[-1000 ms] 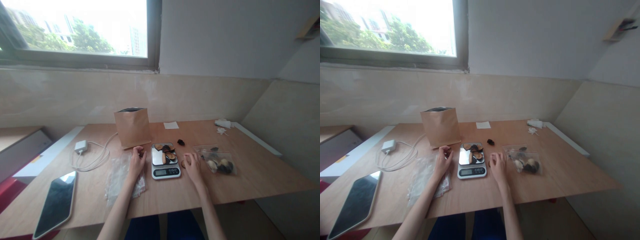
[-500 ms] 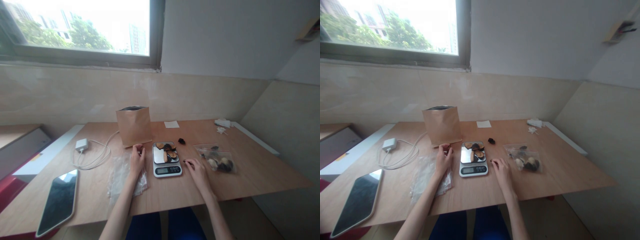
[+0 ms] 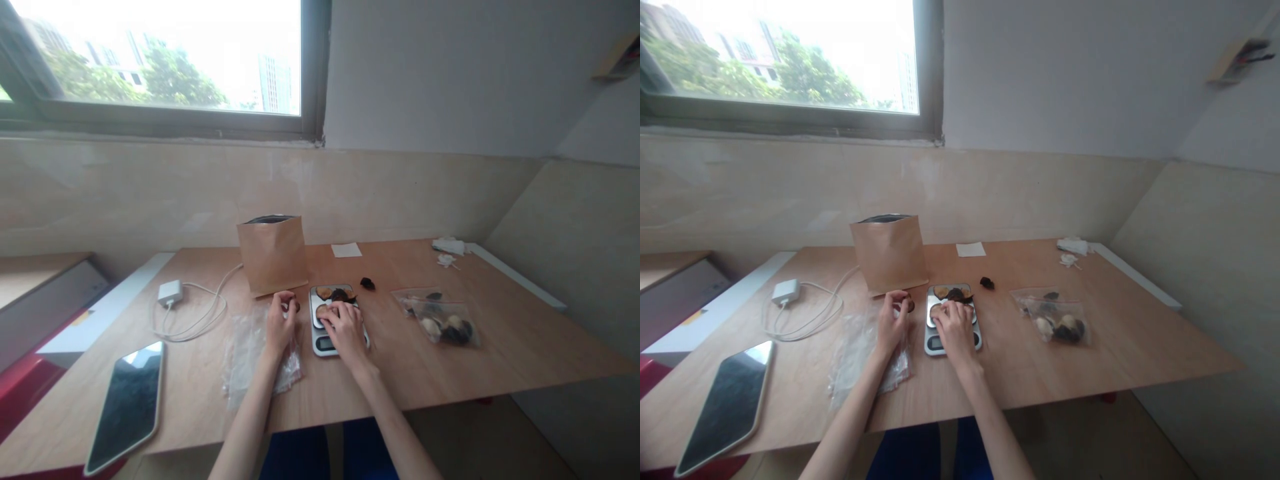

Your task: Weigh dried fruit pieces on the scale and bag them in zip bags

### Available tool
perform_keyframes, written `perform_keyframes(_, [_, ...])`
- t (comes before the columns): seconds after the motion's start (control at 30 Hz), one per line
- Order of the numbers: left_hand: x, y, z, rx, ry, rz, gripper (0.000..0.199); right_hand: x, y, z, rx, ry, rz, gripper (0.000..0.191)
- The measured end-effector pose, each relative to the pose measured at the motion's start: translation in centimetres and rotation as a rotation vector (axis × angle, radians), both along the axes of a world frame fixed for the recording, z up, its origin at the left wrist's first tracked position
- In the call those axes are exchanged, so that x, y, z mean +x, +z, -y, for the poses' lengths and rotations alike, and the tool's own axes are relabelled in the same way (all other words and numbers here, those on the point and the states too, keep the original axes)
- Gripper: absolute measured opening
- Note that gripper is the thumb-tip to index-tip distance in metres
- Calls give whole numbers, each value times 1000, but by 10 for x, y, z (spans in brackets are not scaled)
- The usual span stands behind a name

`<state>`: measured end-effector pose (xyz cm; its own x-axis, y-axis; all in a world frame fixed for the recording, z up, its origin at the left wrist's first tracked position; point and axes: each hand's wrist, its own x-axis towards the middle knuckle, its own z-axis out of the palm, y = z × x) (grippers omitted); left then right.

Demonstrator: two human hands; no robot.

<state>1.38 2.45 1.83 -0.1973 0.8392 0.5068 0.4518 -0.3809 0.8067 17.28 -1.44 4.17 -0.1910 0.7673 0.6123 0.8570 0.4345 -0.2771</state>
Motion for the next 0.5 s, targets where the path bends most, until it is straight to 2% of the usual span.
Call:
perform_keyframes(0.2, [-2, -4, 5, 206, 5, -86, 12, -9, 3, 10, -75, -4, -20, 17])
perform_keyframes(0.37, [-4, -9, 13, 496, -14, -160, 9, -29, 8, 19, -130, 123, -128, 43])
perform_keyframes(0.5, [-4, -10, 15, 526, -14, -99, 8, -42, 7, 20, -142, 182, -258, 42])
